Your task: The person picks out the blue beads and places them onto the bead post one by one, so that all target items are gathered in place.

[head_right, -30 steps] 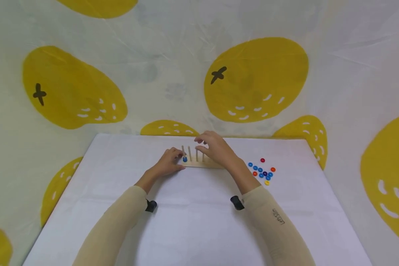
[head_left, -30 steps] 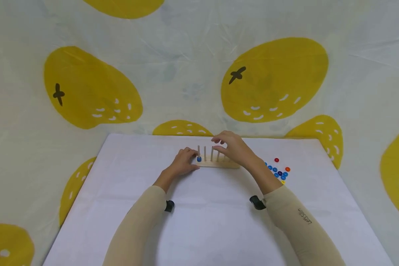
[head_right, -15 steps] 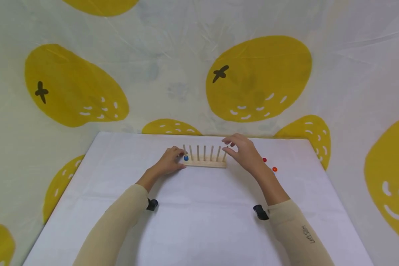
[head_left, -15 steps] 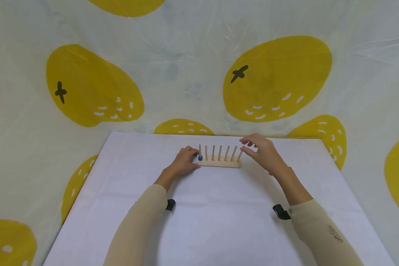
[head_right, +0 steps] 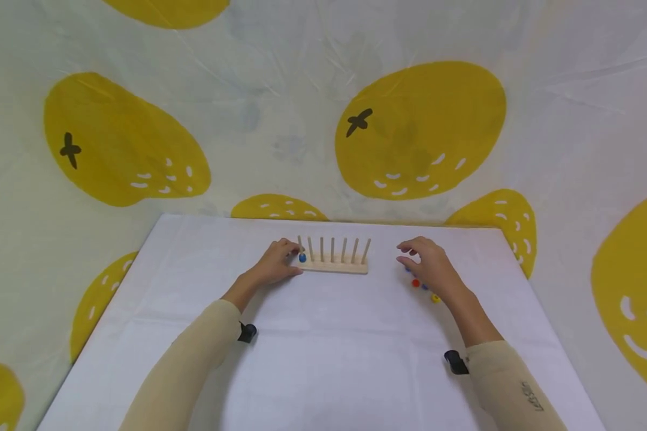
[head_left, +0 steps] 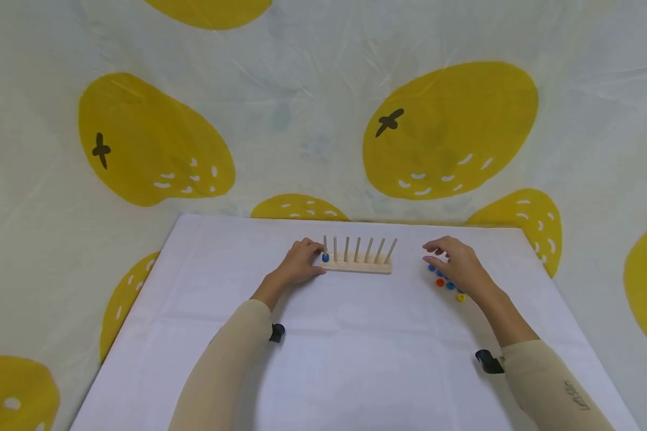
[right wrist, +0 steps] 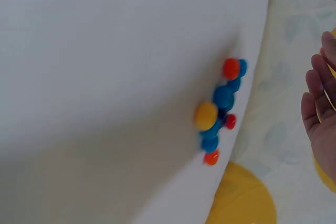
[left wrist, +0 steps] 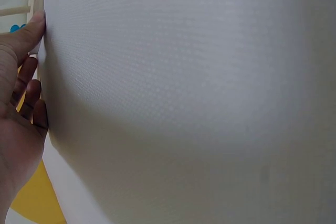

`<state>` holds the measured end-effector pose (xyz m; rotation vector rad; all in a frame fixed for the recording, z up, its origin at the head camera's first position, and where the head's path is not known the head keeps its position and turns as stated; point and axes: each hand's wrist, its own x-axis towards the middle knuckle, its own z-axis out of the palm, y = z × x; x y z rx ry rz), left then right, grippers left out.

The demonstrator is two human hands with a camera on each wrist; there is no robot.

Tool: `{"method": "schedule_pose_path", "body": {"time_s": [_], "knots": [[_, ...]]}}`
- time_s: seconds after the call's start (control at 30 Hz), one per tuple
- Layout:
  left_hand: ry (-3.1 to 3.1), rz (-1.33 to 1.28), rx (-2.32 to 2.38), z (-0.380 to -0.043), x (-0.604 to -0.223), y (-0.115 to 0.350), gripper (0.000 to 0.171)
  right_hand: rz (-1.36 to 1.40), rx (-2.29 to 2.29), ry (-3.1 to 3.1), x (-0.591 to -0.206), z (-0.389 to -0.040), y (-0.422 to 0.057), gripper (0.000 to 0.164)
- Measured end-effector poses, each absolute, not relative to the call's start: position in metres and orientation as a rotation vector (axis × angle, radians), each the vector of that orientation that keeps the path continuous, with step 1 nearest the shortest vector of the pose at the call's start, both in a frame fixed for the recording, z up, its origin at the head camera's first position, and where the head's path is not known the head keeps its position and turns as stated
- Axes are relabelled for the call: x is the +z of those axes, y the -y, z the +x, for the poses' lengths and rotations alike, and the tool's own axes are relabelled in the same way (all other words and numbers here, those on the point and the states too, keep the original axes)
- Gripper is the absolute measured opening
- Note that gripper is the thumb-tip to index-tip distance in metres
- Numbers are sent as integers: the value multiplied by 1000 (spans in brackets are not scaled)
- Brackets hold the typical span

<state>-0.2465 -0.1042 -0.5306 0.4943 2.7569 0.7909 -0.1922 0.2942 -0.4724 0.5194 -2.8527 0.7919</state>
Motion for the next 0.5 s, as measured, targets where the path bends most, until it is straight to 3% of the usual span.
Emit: {"method": "schedule_pose_path", "body": {"time_s": [0.5], "knots": [[-2765,498,782,-246,-533,104,56,306,886,3116,-503,-196,-317,35]]}}
